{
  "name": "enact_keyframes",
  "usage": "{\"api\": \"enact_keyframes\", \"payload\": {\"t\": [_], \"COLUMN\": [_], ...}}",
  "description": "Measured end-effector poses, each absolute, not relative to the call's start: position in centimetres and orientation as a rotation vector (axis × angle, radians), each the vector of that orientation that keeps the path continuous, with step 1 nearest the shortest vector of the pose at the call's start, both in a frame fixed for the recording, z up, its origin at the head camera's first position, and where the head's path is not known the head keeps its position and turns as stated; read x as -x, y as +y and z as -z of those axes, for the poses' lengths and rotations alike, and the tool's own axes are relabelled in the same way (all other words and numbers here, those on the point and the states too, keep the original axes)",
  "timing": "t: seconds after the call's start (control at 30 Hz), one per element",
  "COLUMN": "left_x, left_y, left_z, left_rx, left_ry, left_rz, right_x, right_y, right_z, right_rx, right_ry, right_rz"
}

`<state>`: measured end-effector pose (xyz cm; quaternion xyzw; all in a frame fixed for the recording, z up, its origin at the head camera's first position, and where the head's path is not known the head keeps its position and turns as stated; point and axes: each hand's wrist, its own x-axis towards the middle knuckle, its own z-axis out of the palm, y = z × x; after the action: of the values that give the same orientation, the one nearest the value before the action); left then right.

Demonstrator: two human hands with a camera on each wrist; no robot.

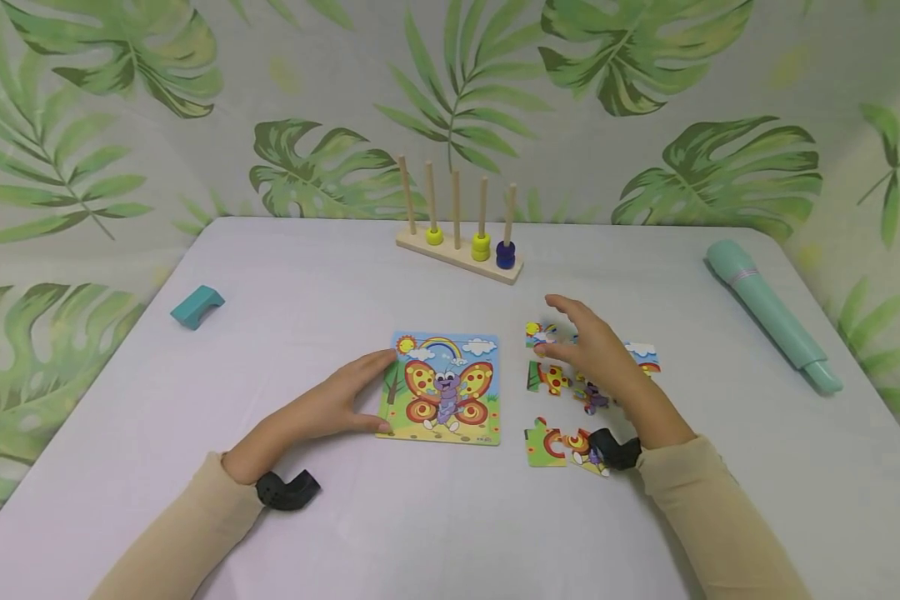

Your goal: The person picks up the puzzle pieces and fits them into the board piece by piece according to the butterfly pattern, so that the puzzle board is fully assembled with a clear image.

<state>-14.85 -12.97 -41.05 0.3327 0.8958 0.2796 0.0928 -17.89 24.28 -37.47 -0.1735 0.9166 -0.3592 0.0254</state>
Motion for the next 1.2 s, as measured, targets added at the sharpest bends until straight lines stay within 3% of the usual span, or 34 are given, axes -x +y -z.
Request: {"api": "enact_keyframes", "payload": {"t": [0.63,1.2], "left_x": [14.8,14.7], "left_y": [-13.1,-13.2], "left_z": [41.0,41.0], "left_rx": [-0.996,-1.002], "left_ry": [2.668,2.667], "left_rz": [-0.783,-0.800], "right_x": [19.1,18.9], "right_y": [25.7,24.8], "right_z": [39.5,38.4], "right_rx": [0.529,0.547], "right_ry": [2.716,2.820], "right_rz": [1.012,0.984]}}
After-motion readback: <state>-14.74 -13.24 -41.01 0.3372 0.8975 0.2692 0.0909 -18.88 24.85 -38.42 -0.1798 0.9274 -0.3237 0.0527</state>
